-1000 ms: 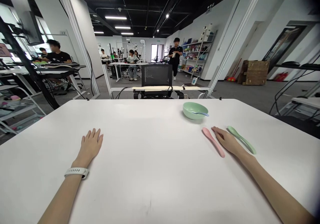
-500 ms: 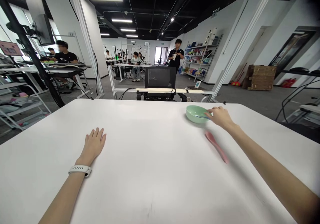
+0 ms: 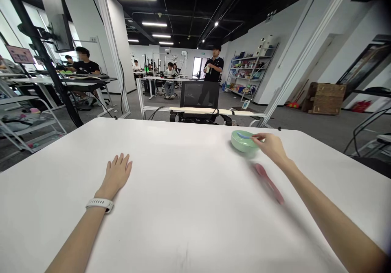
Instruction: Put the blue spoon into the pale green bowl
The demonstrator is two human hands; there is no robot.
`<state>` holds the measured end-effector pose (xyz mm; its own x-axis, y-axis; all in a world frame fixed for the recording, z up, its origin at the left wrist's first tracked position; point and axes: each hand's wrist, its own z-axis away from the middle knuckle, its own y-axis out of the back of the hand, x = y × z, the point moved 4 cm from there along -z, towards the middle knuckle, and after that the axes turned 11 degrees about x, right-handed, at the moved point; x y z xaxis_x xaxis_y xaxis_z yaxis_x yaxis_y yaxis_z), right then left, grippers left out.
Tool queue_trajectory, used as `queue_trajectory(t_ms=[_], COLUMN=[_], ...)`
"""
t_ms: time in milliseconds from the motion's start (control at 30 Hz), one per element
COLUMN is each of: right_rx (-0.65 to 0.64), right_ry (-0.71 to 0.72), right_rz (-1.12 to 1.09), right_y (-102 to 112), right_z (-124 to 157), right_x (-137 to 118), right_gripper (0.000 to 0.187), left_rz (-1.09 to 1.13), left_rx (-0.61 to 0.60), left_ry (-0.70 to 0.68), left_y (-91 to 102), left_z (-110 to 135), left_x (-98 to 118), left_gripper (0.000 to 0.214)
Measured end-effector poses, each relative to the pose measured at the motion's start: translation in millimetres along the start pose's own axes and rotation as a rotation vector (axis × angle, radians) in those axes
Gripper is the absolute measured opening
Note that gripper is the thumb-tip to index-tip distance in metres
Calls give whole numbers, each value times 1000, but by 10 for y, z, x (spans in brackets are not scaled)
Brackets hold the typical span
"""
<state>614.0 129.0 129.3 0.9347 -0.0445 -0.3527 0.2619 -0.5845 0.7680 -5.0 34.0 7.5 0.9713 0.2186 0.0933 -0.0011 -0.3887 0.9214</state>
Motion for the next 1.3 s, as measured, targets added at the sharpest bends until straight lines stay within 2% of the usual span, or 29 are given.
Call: queue_trajectory(t_ms=[100, 233, 300, 367, 667, 1000, 1300], right_rx=[38, -141, -208, -254, -332, -363, -364], right_ry=[31, 19, -4, -14, -51, -99, -97], right_rz=[-152, -282, -302, -297, -335, -359, -315], right_y=[37, -116, -182, -218, -219, -206, -199], right_z=[579, 1406, 1661, 1791, 1926, 1940, 1945], right_x=[-242, -580, -709, -806, -938, -942, -940], right_gripper=[46, 47, 48, 50, 59, 58, 58], left_rz=[8, 9, 5, -1, -4, 6, 19], left_rx=[23, 36, 33, 30, 51, 22, 19], left_ry=[5, 4, -7, -18, -23, -4, 2], left_y=[-30, -55, -61, -69, -123, -41, -57], left_z=[-3, -5, -4, -5, -25, -16, -27], left_x=[-8, -26, -33, -44, -87, -37, -53], left_gripper=[69, 68, 69, 71, 71, 71, 72])
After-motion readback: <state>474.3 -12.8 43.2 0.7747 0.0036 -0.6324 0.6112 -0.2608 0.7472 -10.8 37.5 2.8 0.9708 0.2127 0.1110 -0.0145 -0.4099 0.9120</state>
